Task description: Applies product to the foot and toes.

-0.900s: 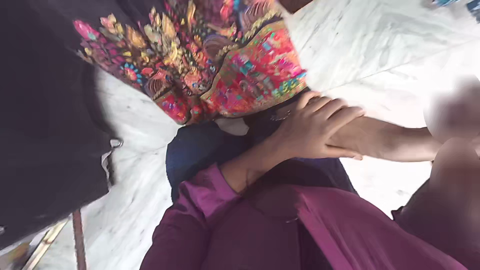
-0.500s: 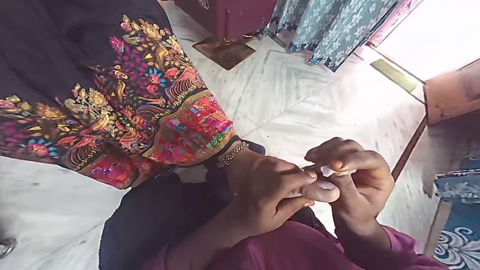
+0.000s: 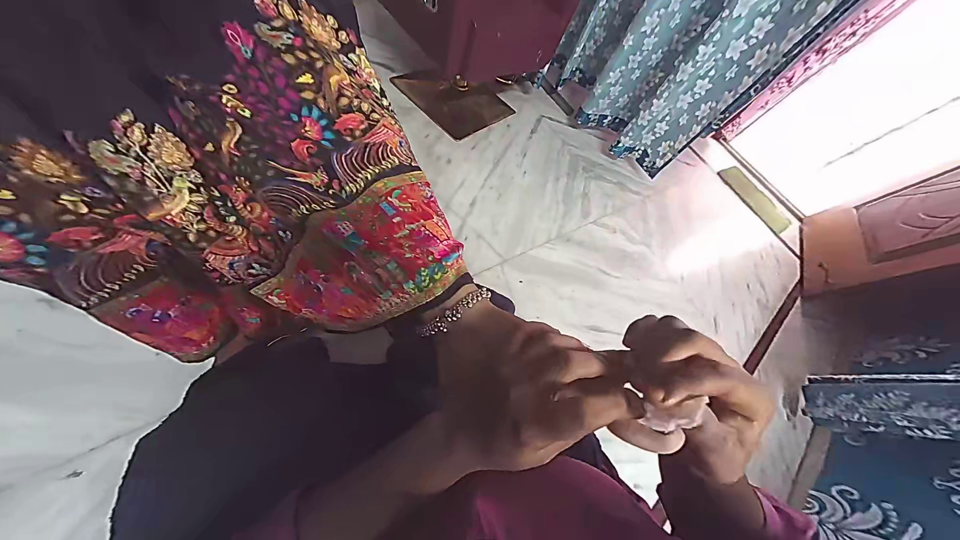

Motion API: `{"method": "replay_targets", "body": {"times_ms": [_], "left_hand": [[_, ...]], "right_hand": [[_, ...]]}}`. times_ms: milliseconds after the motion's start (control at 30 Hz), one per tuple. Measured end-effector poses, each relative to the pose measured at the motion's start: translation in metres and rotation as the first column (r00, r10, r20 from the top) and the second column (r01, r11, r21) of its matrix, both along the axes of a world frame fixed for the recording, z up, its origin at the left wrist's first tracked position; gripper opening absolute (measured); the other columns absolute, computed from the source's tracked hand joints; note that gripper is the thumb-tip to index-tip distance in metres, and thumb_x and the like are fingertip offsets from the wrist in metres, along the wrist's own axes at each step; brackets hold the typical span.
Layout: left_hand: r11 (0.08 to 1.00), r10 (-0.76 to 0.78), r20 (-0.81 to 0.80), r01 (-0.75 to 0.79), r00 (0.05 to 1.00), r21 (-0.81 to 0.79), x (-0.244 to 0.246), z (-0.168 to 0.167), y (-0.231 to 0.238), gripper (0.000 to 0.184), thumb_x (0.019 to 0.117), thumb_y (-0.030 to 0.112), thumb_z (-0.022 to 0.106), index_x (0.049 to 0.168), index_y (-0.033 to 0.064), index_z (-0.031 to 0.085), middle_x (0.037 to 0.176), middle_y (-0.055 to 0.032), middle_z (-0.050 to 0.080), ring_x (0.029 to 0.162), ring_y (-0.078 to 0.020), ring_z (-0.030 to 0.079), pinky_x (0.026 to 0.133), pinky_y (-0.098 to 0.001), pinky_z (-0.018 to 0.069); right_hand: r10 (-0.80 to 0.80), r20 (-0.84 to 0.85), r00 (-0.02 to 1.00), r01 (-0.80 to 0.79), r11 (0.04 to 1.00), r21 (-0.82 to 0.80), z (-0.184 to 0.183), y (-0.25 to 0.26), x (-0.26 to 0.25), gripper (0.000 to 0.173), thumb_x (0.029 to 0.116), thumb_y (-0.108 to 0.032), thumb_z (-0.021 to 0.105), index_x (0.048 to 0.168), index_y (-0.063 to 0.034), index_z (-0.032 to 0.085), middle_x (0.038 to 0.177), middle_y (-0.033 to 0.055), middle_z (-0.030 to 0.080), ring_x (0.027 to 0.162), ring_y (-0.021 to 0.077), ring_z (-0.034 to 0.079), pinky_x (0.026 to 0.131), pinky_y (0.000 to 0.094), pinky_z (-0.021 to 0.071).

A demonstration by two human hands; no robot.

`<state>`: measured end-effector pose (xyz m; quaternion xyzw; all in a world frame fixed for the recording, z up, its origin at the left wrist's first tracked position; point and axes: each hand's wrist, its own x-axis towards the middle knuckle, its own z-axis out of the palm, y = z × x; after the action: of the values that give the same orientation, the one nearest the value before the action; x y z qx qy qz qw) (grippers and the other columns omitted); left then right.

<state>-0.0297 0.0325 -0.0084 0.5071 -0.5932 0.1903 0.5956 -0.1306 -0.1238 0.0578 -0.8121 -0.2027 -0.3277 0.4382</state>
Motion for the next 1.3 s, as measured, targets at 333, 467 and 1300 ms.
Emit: {"method": "replay_targets", "body": {"times_ms": [333, 467, 1300], "left_hand": [[0.998, -0.055, -0.139, 0.056, 0.989, 0.003, 0.003, 0.003, 0.001, 0.025, 0.1029, 0.032, 0.06, 0.115, 0.0104, 0.057, 0.107, -0.0073, 0.067, 0.104, -0.0168, 0.063, 0.099, -0.0312, 0.0452], [0.996, -0.085, -0.137, 0.08, 0.987, -0.044, 0.008, 0.007, -0.001, 0.028, 0.0997, 0.027, 0.064, 0.116, 0.0042, 0.064, 0.105, -0.0122, 0.07, 0.1, -0.0239, 0.065, 0.092, -0.0359, 0.0474], [0.997, -0.082, -0.082, 0.08, 0.993, -0.023, 0.018, 0.004, -0.026, 0.034, 0.0956, 0.021, 0.064, 0.124, 0.0033, 0.067, 0.103, -0.0133, 0.072, 0.094, -0.0263, 0.068, 0.085, -0.0389, 0.0515]], "right_hand": [[-0.188, 0.282, 0.941, 0.211, 0.976, -0.054, -0.021, 0.022, 0.017, 0.028, 0.105, -0.047, 0.05, 0.11, -0.0227, 0.065, 0.105, -0.0141, 0.063, 0.1, -0.0008, 0.06, 0.088, 0.0155, 0.0472], [-0.244, 0.293, 0.924, 0.226, 0.97, 0.095, -0.021, 0.023, 0.03, 0.018, 0.1056, -0.039, 0.052, 0.108, -0.0257, 0.065, 0.098, -0.0159, 0.065, 0.088, -0.0014, 0.063, 0.079, 0.0156, 0.0522], [-0.105, 0.336, 0.936, 0.054, 0.986, 0.157, -0.034, -0.01, 0.036, 0.017, 0.1052, -0.034, 0.054, 0.105, -0.0228, 0.067, 0.108, -0.0121, 0.066, 0.098, 0.0024, 0.063, 0.082, 0.0177, 0.0512]]}}
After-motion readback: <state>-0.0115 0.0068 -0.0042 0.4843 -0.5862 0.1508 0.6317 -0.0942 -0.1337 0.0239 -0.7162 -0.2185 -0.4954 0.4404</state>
